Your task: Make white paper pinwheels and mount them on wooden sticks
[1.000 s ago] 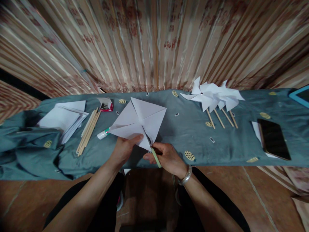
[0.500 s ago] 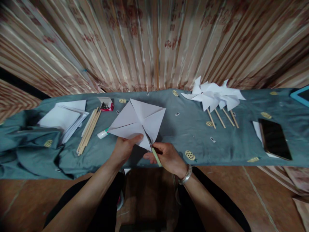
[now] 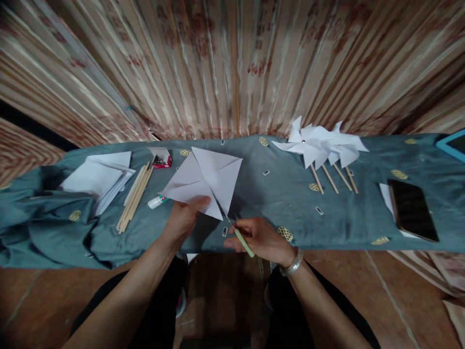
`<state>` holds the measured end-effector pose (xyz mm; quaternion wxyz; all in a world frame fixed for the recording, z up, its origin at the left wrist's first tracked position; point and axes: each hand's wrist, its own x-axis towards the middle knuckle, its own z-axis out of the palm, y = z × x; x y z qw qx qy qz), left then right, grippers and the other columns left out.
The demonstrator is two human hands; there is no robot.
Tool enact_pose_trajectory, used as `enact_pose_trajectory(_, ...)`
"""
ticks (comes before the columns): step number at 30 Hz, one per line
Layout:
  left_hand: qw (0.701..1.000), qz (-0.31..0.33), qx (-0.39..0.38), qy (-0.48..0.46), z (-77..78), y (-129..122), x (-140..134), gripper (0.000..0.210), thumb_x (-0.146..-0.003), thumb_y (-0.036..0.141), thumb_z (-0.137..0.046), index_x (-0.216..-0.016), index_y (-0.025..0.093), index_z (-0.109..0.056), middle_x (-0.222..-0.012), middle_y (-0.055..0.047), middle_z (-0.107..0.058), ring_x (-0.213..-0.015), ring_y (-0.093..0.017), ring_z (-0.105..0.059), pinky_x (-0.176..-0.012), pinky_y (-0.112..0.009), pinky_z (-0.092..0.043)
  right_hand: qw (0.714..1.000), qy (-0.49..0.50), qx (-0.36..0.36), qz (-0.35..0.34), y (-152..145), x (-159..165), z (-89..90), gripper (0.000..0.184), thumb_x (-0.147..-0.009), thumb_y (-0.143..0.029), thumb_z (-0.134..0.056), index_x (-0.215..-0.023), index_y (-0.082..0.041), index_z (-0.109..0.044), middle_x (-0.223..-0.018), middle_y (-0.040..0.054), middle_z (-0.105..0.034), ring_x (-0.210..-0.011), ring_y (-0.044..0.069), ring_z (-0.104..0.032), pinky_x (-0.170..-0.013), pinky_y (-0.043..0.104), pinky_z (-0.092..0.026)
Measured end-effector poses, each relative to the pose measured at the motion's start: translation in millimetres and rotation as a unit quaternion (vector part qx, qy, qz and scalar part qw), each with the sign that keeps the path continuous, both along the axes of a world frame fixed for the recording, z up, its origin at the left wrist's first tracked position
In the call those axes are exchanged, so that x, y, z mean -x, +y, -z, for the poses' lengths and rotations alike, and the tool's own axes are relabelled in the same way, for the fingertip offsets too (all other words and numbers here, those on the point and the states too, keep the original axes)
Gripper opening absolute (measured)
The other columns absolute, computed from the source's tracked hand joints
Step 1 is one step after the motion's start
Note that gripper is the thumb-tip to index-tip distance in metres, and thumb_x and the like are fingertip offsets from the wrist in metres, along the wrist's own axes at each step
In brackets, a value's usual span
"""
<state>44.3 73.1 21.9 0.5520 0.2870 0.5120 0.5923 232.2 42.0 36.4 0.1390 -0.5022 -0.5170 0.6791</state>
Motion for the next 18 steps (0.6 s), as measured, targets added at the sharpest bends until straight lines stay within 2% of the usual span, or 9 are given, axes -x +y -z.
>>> enact_pose_trajectory(3,1.000,-0.005,-0.003,-0.009,1.5,3,1,0.038,-0.055,0.018,-0.075,-0.091,0.021,-0.065,-0.094,-0.003,-0.071,-0.083,-0.020,-0.064,-0.082,-0.034,-0.049,0.998,-0.044,-0.028,-0.039,2,-20,-4.2,0.041,-0.063,-0.049,-0.079,-0.084,-0.016,-0.066,-0.055,-0.0054,-0.054,-0.047,0.008,-0.045,-0.043,0.020,-0.029)
enact_pose_trajectory(6,1.000,-0.005,-0.005,-0.002,2.9,4,1,0.036,-0.054,0.017,-0.075,-0.089,0.019,-0.065,-0.091,-0.004,-0.070,-0.082,-0.019,-0.064,-0.083,-0.034,-0.049,0.983,-0.126,-0.133,-0.024,3,-41,-2.6,0.041,-0.072,-0.055,-0.068,-0.090,-0.017,-0.068,-0.059,-0.0024,-0.059,-0.048,0.011,-0.049,-0.044,0.023,-0.031)
enact_pose_trajectory(8,1.000,0.002,-0.004,0.010,4.7,4,-2,0.036,-0.054,0.016,-0.075,-0.089,0.018,-0.065,-0.091,-0.004,-0.070,-0.083,-0.020,-0.064,-0.085,-0.034,-0.049,0.943,-0.244,-0.226,0.026,4,-53,1.0,0.044,-0.077,-0.055,-0.062,-0.099,-0.018,-0.067,-0.063,0.0002,-0.063,-0.049,0.015,-0.054,-0.047,0.026,-0.035)
enact_pose_trajectory(11,0.999,0.019,0.007,0.028,10.2,2,-8,0.037,-0.053,0.015,-0.075,-0.089,0.018,-0.065,-0.091,-0.005,-0.071,-0.084,-0.021,-0.065,-0.087,-0.037,-0.049,0.842,-0.413,-0.335,0.086,6,-64,8.3,0.045,-0.081,-0.050,-0.057,-0.111,-0.017,-0.063,-0.070,0.0049,-0.069,-0.058,0.022,-0.064,-0.054,0.030,-0.042)
enact_pose_trajectory(13,0.998,0.041,0.017,0.034,15.4,1,-13,0.035,-0.052,0.015,-0.075,-0.086,0.017,-0.066,-0.090,-0.005,-0.072,-0.084,-0.022,-0.066,-0.086,-0.038,-0.049,0.790,-0.474,-0.378,0.093,7,-68,13.5,0.045,-0.083,-0.046,-0.055,-0.116,-0.015,-0.060,-0.076,0.0078,-0.072,-0.066,0.025,-0.068,-0.058,0.031,-0.045)
enact_pose_trajectory(15,0.995,0.083,0.030,0.040,20.5,0,-16,0.032,-0.052,0.016,-0.076,-0.082,0.017,-0.066,-0.088,-0.006,-0.072,-0.084,-0.023,-0.066,-0.086,-0.039,-0.049,0.756,-0.510,-0.400,0.086,7,-70,17.9,0.046,-0.085,-0.042,-0.053,-0.121,-0.014,-0.056,-0.078,0.0095,-0.073,-0.069,0.026,-0.070,-0.060,0.031,-0.046)
enact_pose_trajectory(18,0.988,0.141,0.027,0.058,25.2,1,-17,0.033,-0.051,0.017,-0.077,-0.082,0.017,-0.066,-0.085,-0.006,-0.072,-0.082,-0.024,-0.067,-0.085,-0.040,-0.050,0.726,-0.539,-0.422,0.072,8,-72,21.5,0.046,-0.088,-0.039,-0.051,-0.125,-0.010,-0.053,-0.081,0.0121,-0.074,-0.071,0.027,-0.070,-0.061,0.032,-0.047)
